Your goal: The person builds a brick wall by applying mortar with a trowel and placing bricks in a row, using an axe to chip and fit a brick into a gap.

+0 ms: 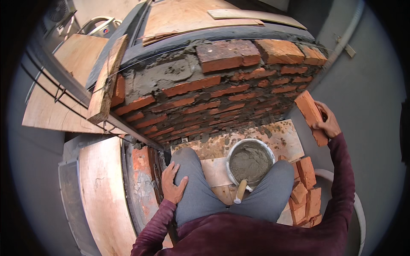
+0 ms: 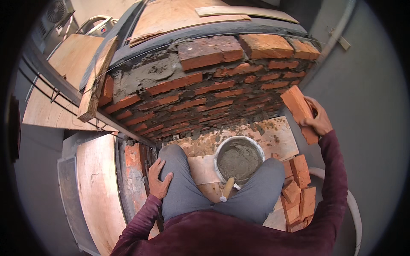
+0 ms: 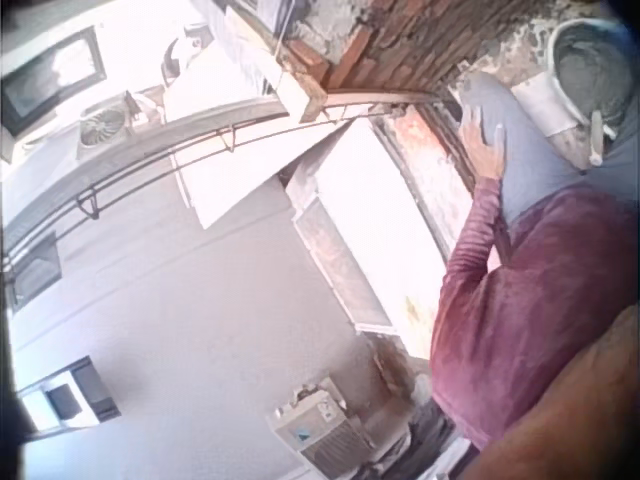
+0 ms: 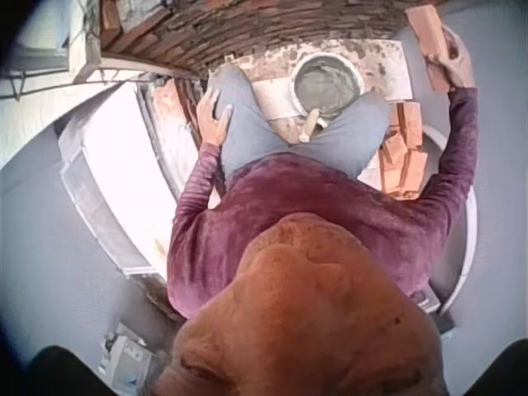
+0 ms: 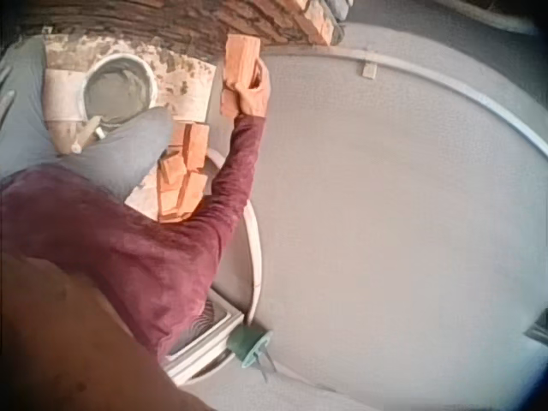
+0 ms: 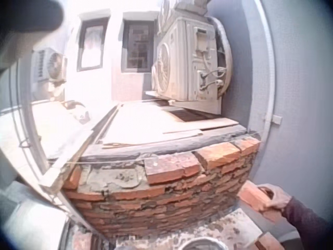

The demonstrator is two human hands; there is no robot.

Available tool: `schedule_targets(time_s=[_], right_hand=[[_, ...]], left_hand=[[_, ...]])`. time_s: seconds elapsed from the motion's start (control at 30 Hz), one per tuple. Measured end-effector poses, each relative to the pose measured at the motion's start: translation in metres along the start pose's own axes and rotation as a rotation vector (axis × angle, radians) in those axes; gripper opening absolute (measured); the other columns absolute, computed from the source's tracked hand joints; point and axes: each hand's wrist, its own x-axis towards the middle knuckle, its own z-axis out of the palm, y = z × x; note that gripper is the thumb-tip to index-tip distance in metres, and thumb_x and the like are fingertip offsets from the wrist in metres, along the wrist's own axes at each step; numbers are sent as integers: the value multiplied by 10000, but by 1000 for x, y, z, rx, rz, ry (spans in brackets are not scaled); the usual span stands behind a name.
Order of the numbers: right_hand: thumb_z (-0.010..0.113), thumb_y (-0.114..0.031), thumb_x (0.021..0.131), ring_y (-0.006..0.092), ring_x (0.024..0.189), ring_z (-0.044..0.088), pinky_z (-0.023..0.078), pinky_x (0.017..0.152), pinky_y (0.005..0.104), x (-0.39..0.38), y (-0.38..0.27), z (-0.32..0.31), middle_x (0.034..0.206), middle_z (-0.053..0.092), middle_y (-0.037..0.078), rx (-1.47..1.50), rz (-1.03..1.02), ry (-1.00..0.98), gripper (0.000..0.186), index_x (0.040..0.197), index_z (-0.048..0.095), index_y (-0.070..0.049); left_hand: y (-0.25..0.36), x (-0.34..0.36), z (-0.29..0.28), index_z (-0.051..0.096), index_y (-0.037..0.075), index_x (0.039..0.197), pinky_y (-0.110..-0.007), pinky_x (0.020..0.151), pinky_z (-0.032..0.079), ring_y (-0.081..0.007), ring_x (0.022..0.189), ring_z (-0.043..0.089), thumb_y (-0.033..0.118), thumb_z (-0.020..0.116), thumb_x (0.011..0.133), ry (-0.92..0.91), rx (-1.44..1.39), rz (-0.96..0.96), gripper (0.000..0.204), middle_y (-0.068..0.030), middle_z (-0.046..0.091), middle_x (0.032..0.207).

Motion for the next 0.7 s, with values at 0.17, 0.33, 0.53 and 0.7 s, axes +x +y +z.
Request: schedule_targets(time_s=[0.17, 0.33, 0.53, 0.7], right_hand=[[677, -303, 666, 224, 1106, 558, 449, 955, 317, 97, -176, 51, 1247, 546, 179, 326, -269, -312, 870, 1411, 381, 34], [692, -268, 689, 223, 1055, 604, 494, 932, 310, 123, -315, 93, 1246, 548, 177, 298, -400, -481, 869, 1431, 350, 28], [765, -243, 615, 275, 955, 576, 458, 878, 383, 170, -433, 208, 1104, 590, 110, -125, -574, -375, 797, 1351, 486, -121], [789, -63, 539, 313, 1081, 578, 504, 935, 398, 208, -424, 272, 1258, 532, 213, -471, -751, -501, 972, 1431, 426, -196]], left_hand=[[-32, -6, -4, 593, 13, 1232, -445, 1069, 327, -374, 1244, 442, 191, 718, 756, 34, -27, -5, 523, -213, 496, 1348], [-28, -13, -6, 606, 16, 1208, -451, 1060, 338, -377, 1225, 451, 206, 733, 738, 69, -86, 9, 522, -212, 502, 1334], [-34, -30, -28, 623, 30, 1190, -447, 1060, 346, -366, 1250, 450, 213, 762, 717, 147, -117, 7, 526, -187, 520, 1329], [-29, -42, -29, 634, 18, 1170, -444, 1061, 348, -367, 1247, 449, 186, 765, 682, 194, -137, 16, 533, -193, 516, 1340]])
